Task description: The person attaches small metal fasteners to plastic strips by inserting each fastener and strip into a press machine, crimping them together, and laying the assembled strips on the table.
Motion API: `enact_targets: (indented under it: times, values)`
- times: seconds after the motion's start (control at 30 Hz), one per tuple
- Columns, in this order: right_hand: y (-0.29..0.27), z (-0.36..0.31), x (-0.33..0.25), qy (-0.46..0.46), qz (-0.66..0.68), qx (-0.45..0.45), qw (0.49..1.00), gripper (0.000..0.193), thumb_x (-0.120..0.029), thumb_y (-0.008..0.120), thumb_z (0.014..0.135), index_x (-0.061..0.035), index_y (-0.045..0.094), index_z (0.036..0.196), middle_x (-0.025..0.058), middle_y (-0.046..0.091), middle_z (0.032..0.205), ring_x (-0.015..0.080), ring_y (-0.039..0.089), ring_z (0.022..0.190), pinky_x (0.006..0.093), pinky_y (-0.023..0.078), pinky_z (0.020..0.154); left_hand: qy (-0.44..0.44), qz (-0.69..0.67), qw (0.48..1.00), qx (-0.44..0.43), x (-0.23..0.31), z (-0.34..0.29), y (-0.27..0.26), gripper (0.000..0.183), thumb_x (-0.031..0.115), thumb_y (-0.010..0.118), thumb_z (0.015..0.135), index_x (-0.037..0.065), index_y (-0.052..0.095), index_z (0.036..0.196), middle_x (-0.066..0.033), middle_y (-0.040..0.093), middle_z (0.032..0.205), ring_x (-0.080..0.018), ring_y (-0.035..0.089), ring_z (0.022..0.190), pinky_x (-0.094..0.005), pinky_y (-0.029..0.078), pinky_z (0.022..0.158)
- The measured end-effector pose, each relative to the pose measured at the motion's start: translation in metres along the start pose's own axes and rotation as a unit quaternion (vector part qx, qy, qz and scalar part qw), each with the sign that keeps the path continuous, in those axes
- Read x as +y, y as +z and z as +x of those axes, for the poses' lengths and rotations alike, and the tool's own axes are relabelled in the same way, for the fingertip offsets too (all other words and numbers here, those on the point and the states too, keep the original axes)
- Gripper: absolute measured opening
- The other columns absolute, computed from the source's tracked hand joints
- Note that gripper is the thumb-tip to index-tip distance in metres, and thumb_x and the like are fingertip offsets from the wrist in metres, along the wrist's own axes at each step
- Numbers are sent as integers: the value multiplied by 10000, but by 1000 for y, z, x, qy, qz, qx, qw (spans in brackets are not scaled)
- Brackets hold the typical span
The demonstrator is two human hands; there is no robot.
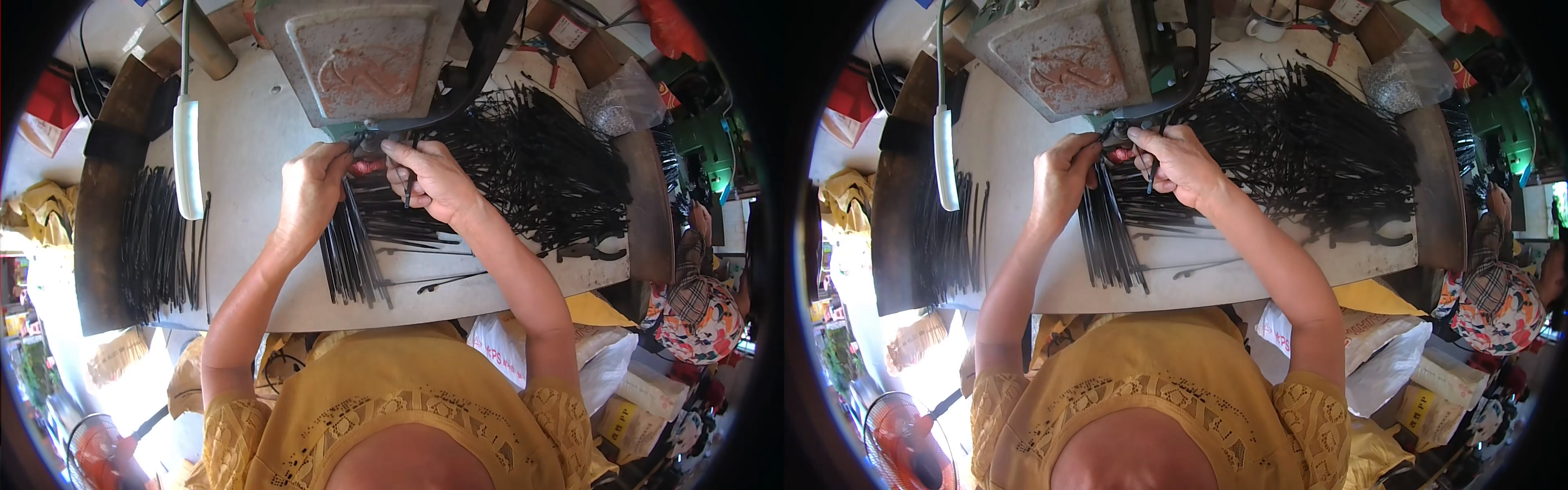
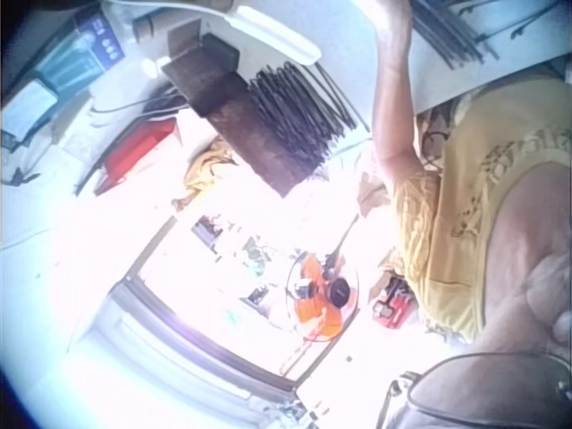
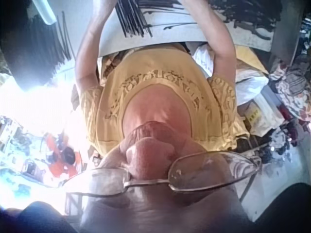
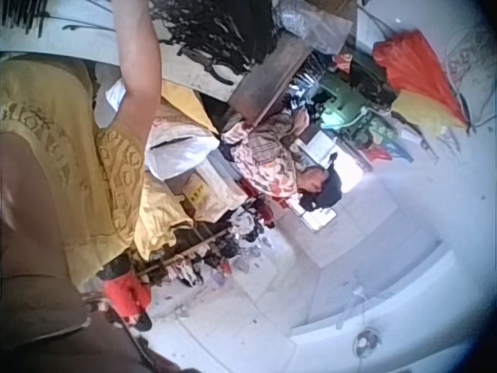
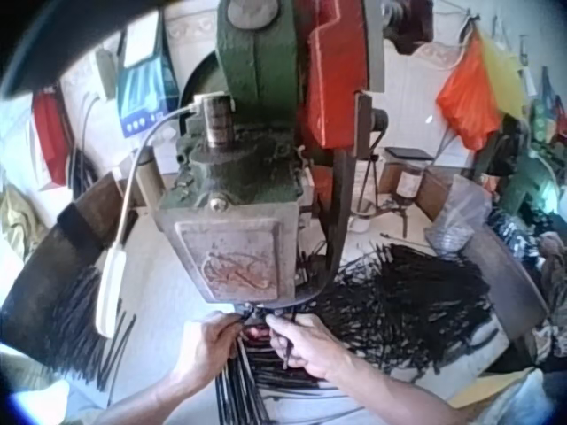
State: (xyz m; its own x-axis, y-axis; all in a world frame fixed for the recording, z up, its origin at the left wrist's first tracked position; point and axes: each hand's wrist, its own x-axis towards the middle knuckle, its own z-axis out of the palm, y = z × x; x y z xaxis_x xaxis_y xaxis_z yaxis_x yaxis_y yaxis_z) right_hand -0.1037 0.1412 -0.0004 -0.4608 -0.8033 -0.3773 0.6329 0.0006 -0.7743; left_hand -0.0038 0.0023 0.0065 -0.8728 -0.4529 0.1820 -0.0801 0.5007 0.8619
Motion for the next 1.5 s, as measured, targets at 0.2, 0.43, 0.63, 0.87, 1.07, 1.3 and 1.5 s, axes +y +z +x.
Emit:
enact_targets:
  times: [0.2, 0.43, 0.63, 0.87, 1.07, 1.3, 1.5]
  values:
    - [0, 1, 1, -1, -5, 10, 1000, 234, -222, 550, 835, -48, 461, 708, -45, 383, 569, 16, 286, 418, 163, 166, 326, 7, -7, 1000, 1, -1, 0, 1, 129, 9, 539, 786, -53, 602, 880, -63, 554, 632, -82, 488, 437, -218, 384, 421]
    - [0, 2, 3, -5, -4, 21, 1000, 234, -218, 556, 831, -47, 463, 702, -38, 390, 572, 16, 290, 416, 158, 173, 324, 194, 281, 939, 37, -10, -1, 2, 149, 31, 563, 761, 17, 606, 903, -110, 543, 684, -264, 561, 559, -324, 438, 482]
    - [2, 1, 0, 1, 2, 24, 1000, 235, -218, 562, 828, -46, 465, 699, -32, 396, 572, 17, 294, 416, 156, 176, 324, 179, 295, 938, -30, -6, 6, -20, 156, 52, 567, 759, 49, 612, 909, -132, 537, 726, -326, 545, 641, -358, 443, 539]
    - [9, -2, 1, -4, -50, 44, 998, 255, -259, 585, 816, -35, 509, 722, -10, 446, 620, 24, 354, 419, 156, 248, 322, -276, -187, 911, -241, 0, -7, -61, 147, 144, 507, 858, 14, 565, 822, -57, 571, 604, -102, 521, 445, -204, 406, 388]
    - [27, 0, 9, -13, -70, -17, 997, 298, -248, 619, 792, 4, 533, 925, 26, 537, 773, 80, 551, 563, 201, 495, 487, -303, -312, 866, -245, 17, -35, -34, 142, 152, 502, 863, 20, 519, 815, -64, 560, 619, -116, 536, 466, -213, 426, 388]
    - [-1, -10, -2, -25, 13, -64, 998, 252, -140, 630, 771, 63, 545, 894, 142, 593, 807, 219, 626, 718, 282, 541, 625, -209, -64, 942, -253, 24, -28, -27, 185, 166, 556, 815, 4, 497, 748, -57, 541, 613, -131, 493, 422, -261, 369, 373]
    - [-18, -3, -3, -121, 91, 48, 987, 205, -79, 563, 802, 85, 536, 923, 186, 596, 868, 269, 621, 775, 344, 532, 697, 202, 250, 947, -2, 24, -34, 0, 320, 72, 633, 675, 5, 468, 940, -140, 478, 983, -309, 474, 891, -364, 399, 699]
